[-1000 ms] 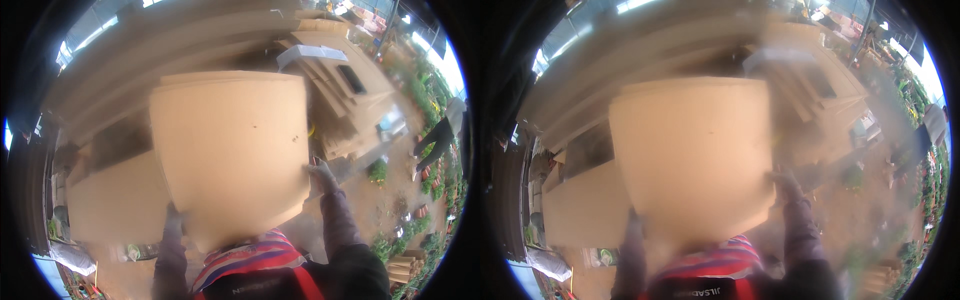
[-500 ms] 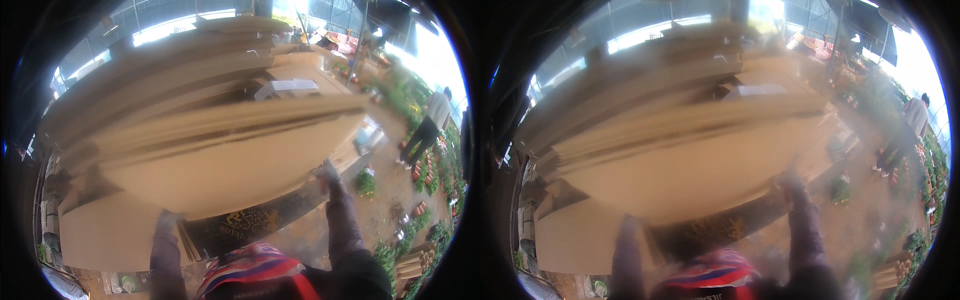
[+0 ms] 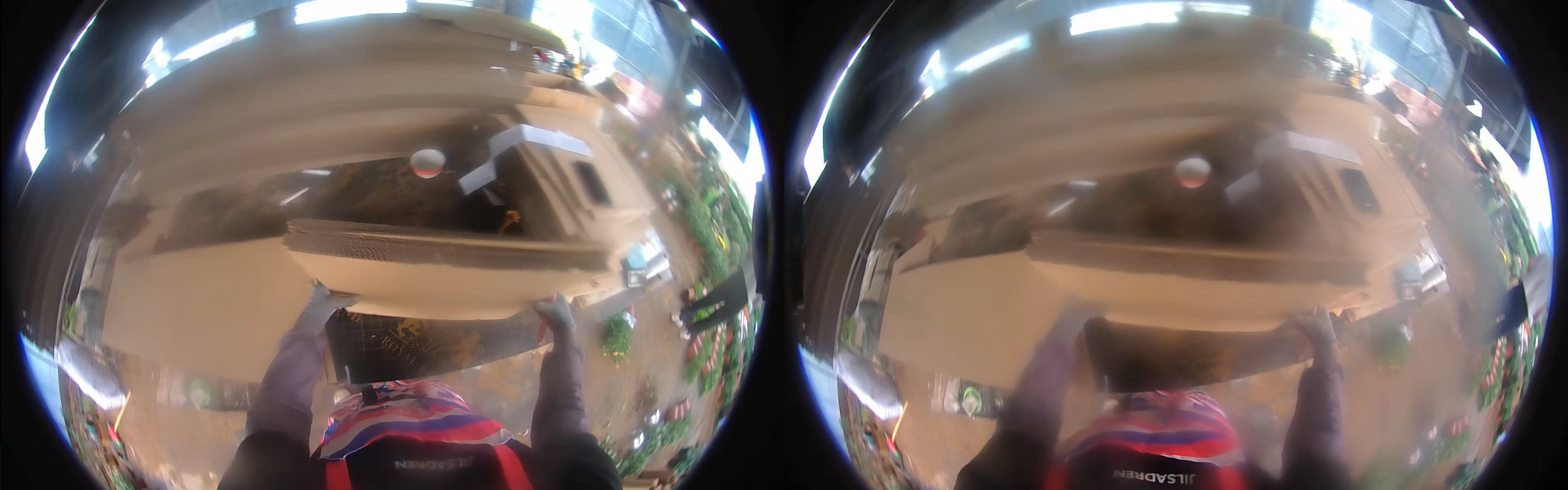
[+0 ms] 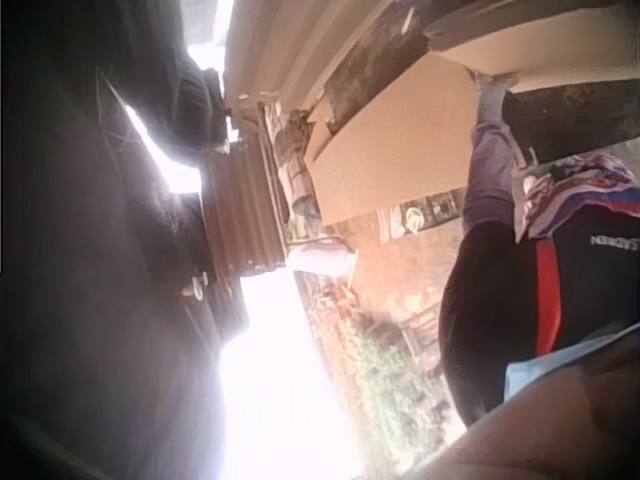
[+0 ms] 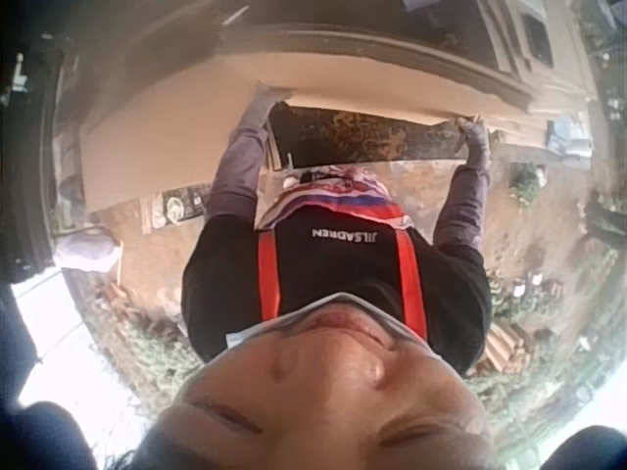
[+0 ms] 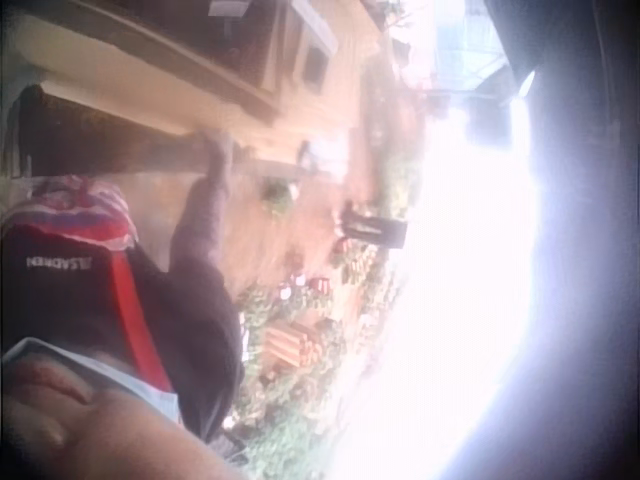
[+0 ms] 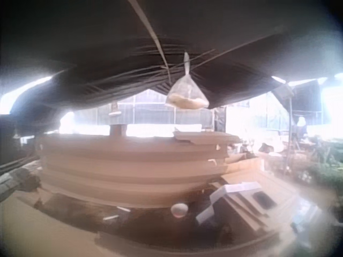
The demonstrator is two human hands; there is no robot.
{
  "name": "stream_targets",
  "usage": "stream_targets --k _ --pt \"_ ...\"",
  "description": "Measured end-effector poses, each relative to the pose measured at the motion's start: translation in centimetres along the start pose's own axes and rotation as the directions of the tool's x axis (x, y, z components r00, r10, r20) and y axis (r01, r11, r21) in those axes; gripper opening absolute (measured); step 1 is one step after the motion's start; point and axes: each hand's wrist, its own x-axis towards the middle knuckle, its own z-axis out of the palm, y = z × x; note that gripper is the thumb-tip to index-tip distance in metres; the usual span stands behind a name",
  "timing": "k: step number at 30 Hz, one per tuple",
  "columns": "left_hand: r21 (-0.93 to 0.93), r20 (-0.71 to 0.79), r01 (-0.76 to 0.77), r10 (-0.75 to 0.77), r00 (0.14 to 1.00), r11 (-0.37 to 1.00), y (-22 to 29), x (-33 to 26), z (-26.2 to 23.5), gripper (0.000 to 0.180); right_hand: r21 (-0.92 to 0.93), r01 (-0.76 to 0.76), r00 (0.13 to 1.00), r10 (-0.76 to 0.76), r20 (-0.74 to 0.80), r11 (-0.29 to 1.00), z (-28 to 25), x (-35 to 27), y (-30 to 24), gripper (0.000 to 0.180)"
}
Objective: The person uses a utility knife to cut a large sheet of cardboard into smaller pieces. They also briefly handle a potted plant and a smartphone during the process.
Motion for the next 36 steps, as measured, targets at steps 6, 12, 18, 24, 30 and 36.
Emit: stream_targets --k 6,12,18,24,30,36 --pt "0.009 -0.006 0.023 -0.023 1.0 1.0 -0.5 -0.3 -0.4 0.051 0.094 -0.005 0.996 0.013 -0.088 0.996 1.3 -0.6 3.0 0.024" --pt "0.009 0.021 0.069 -0.069 0.997 0.998 -3.9 1.7 -0.5 0.051 0.093 -0.01 0.986 0.026 -0.163 0.996 3.4 0.5 6.9 0.024" --pt "-0.184 -0.041 -0.066 0.059 0.997 0.981 -2.3 1.4 0.7 0.051 0.012 -0.004 0.997 0.005 -0.08 1.0 2.9 0.7 6.5 0.027" --pt "0.016 -0.183 -0.206 0.205 0.962 0.979 5.8 0.1 -1.0 0.049 0.117 0.029 0.999 -0.024 -0.044 0.993 6.1 2.7 0.2 0.026" --pt "-0.153 -0.279 -0.342 0.292 0.915 0.927 7.3 5.4 -9.4 0.039 0.085 -0.006 0.997 -0.001 0.076 0.996 15.8 4.9 -7.0 0.021" --pt "0.122 -0.223 -0.474 0.489 0.843 0.872 17.4 10.8 -19.1 0.036 0.194 0.242 0.966 -0.255 0.047 0.951 30.6 12.8 -13.3 0.035"
